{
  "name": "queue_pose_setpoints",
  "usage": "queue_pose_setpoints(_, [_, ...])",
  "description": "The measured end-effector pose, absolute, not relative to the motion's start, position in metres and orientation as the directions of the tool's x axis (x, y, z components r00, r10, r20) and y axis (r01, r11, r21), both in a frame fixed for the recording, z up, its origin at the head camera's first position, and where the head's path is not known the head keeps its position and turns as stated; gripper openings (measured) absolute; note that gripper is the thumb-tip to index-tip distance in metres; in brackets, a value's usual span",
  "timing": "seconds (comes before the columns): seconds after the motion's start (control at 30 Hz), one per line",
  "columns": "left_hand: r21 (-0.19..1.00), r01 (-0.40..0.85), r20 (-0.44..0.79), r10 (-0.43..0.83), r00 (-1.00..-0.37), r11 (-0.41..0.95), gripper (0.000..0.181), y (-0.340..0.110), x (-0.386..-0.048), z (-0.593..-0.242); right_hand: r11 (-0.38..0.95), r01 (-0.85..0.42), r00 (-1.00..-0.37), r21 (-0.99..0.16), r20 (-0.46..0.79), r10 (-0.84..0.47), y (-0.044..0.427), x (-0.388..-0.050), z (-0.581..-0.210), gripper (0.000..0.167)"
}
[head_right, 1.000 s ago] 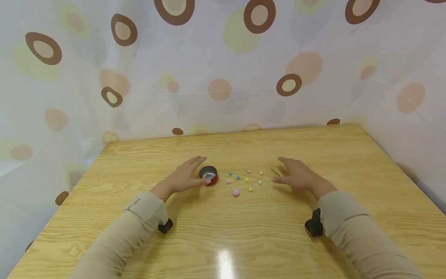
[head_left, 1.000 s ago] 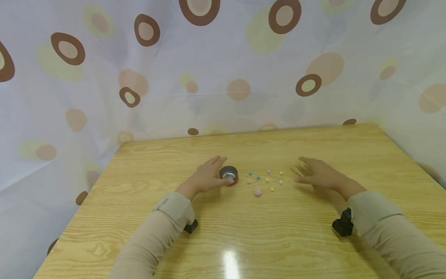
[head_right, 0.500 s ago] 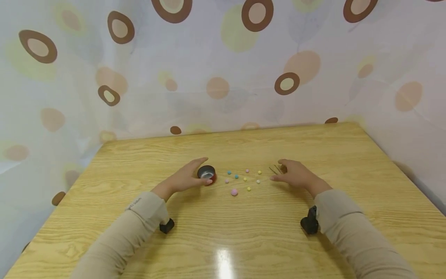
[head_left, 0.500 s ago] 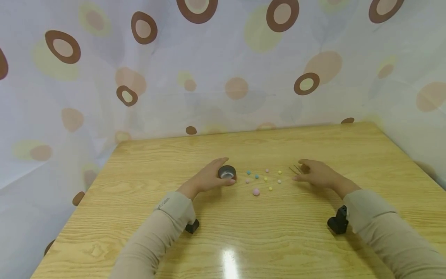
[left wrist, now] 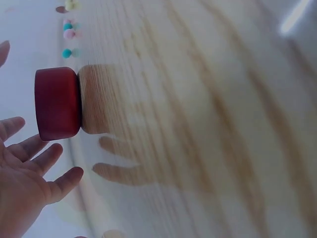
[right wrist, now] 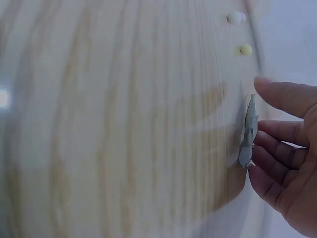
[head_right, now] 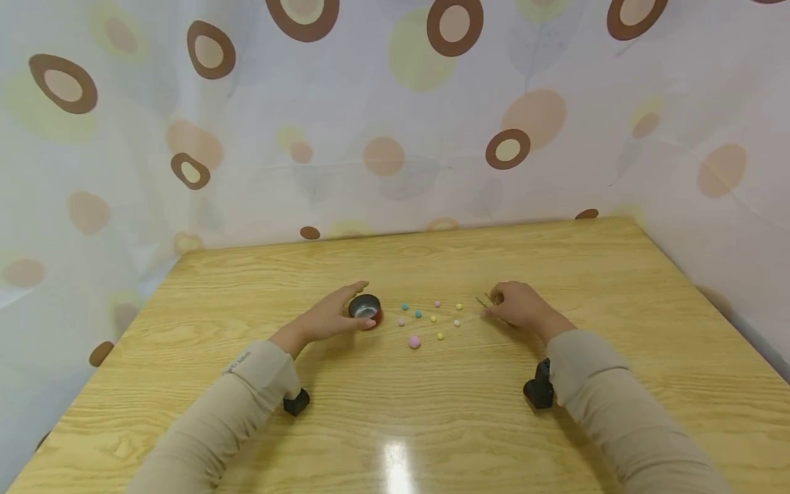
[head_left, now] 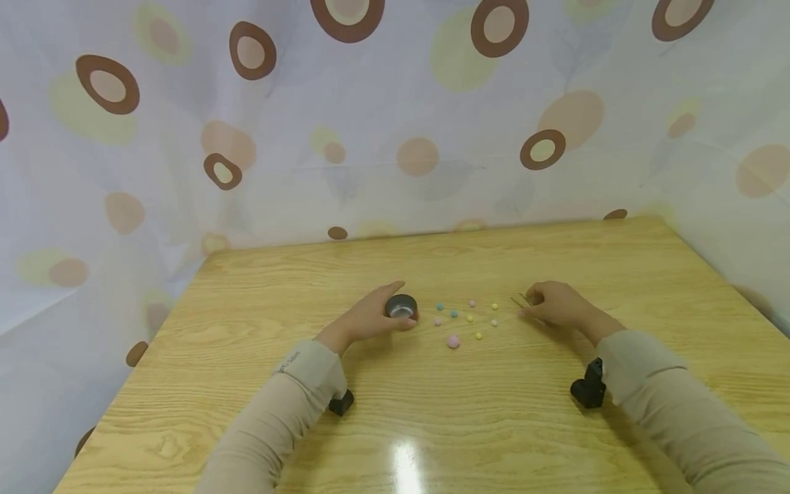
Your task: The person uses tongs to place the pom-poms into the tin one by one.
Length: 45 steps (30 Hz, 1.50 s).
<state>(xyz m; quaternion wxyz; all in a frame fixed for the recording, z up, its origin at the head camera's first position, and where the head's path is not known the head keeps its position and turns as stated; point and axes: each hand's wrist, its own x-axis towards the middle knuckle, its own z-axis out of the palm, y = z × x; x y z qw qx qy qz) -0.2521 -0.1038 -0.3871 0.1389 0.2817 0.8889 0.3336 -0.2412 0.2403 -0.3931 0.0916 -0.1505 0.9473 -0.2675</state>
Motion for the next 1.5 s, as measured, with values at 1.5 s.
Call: queue_pose_setpoints(1.5, [0.676, 0.369, -0.089, 0.567, -0.819, 0.638, 0.07, -0.109, -0.249, -0.394, 0.824, -0.173, -0.967, -0.539, -0.067, -0.247, 0.224, -0.229, -0.394, 0.014])
